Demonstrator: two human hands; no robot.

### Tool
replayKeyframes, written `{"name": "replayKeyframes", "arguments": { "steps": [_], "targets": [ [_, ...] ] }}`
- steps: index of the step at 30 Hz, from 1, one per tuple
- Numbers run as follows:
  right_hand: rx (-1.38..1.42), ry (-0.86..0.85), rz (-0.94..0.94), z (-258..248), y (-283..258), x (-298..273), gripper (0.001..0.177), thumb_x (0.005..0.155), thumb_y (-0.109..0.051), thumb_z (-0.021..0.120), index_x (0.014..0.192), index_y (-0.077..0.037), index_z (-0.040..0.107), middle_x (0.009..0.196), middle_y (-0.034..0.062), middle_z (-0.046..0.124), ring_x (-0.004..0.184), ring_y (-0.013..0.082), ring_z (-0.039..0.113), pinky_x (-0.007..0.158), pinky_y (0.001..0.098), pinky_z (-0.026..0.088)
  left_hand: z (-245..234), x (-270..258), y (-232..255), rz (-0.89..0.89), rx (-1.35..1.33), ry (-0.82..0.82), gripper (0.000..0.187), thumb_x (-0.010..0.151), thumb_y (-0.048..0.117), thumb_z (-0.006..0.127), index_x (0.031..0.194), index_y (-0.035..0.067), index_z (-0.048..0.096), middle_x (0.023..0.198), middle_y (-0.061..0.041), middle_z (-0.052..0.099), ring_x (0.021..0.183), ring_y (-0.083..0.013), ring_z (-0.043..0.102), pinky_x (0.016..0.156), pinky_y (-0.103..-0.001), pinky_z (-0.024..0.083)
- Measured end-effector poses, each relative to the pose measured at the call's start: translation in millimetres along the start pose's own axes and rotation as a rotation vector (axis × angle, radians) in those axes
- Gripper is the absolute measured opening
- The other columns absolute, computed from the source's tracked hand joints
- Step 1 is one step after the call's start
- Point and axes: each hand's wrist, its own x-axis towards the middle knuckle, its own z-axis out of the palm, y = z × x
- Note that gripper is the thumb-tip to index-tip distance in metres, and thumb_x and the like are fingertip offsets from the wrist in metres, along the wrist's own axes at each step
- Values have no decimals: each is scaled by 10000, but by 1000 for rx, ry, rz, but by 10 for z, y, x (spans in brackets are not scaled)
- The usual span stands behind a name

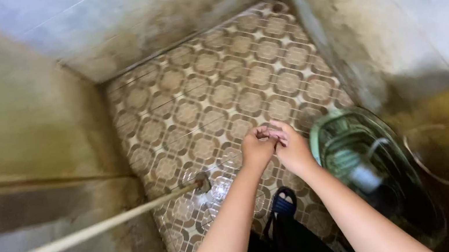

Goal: Cleaning the floor and organizing items in a bathroom.

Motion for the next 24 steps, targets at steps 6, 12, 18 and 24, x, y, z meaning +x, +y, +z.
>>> {"name": "replayKeyframes", "arguments": {
  "steps": [6, 12, 18, 24],
  "targets": [
    [-31, 157, 97, -774, 620, -229, 484, 913, 87, 539, 1375, -53, 583, 1249, 164, 711, 1142, 214, 686, 929, 312, 541, 961, 15, -530, -116, -52, -224, 286, 860, 113, 727, 1115, -7, 684, 946, -118, 771, 838, -180, 740, 734, -296, 593],
    [-35, 317, 221, -1284, 1303, -311, 427, 936, -33, 581, 1360, -79, 606, 1244, 132, 724, 1106, 220, 698, 932, 341, 550, 1620, -125, -610, -126, 229, -373, 302, 918, 219, 708, 1147, 22, 702, 992, -106, 748, 888, -223, 733, 779, -344, 571],
    [-167, 384, 591, -1748, 1776, -230, 362, 998, -227, 577, 1344, -137, 633, 1257, 85, 712, 1143, 244, 690, 956, 417, 550, 2512, 100, -1716, 16, 337, -507, 301, 914, 235, 695, 1110, 6, 704, 1011, -150, 744, 942, -284, 718, 830, -405, 558],
    [-344, 404, 694, -2335, 3289, -65, 364, 975, -220, 611, 1326, -126, 641, 1270, 117, 701, 1130, 284, 695, 947, 418, 554, 3444, 309, -2724, 60, 374, -669, 272, 910, 145, 617, 1114, -5, 716, 1002, -219, 746, 943, -340, 731, 843, -418, 561]
  ]
}}
